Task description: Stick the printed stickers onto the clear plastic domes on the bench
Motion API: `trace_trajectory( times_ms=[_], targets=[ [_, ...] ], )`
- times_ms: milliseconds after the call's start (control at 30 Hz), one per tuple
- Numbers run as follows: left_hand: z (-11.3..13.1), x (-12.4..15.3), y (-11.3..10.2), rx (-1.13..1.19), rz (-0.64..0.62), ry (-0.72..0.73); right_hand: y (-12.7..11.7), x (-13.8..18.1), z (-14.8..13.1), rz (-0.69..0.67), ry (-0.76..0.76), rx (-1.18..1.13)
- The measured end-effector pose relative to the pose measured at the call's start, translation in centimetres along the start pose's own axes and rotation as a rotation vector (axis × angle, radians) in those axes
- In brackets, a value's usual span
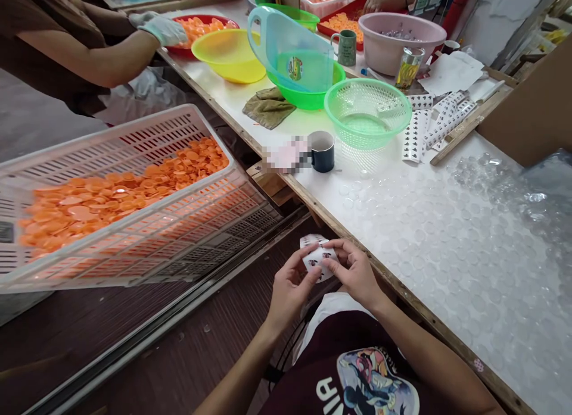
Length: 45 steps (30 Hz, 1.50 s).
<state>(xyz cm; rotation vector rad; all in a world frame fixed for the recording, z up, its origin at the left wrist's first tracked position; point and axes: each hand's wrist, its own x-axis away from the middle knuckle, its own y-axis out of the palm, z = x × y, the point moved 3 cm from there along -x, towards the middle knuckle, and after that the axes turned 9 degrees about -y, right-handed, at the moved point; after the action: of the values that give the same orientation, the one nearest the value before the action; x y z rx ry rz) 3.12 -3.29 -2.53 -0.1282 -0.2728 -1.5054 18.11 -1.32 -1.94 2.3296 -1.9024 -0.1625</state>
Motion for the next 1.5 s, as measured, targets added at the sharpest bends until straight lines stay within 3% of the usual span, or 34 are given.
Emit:
trace_trajectory(
  times_ms=[167,267,367,467,600,700,900,1033,1133,1333,1500],
  targets=[
    [0.1,0.4,0.4,-0.070,0.018,-0.046,-0.1,0.1,0.1,0.045,0.048,-0.031],
    [0.1,0.1,0.4,-0.051,0.057,-0.060,-1.1,1.0,-0.6,0.029,-0.026,0.134],
    [0.0,-0.2,0.3,-0.033,0.080,-0.090,-4.3,2.6,-1.4,0.117,-0.155,0.503],
    [-0.3,-0.5,0.5,-0.010,0.077,-0.130,-9.4,4.4,-1.8,0.255,-0.265,0.937],
    [-0.5,-0.8,0.9,0.017,0.062,-0.148,-15.0,6.2,-1.0,0.284,-0.224,1.294],
    [-0.3,-1.0,1.3,0.007,0.053,-0.140,-16.4,6.6,-0.3,0.257,-0.184,1.397],
    [-0.1,-0.9,1.3,-0.012,0.067,-0.142,-16.4,5.9,-0.2,0.243,-0.168,1.391],
    [-0.2,-0.9,1.5,-0.002,0.060,-0.144,-15.8,5.6,-1.6,0.316,-0.203,1.281],
    [-0.2,-0.8,2.0,-0.013,0.032,-0.137,-13.3,5.1,-2.6,0.296,-0.225,1.074],
    [-0.2,-0.5,3.1,-0.099,-0.066,-0.096,-6.1,3.8,-1.9,0.022,-0.108,0.597],
    [0.2,-0.2,3.5,-0.163,-0.121,-0.027,-5.4,3.3,-1.2,0.128,-0.013,0.399]
  ],
)
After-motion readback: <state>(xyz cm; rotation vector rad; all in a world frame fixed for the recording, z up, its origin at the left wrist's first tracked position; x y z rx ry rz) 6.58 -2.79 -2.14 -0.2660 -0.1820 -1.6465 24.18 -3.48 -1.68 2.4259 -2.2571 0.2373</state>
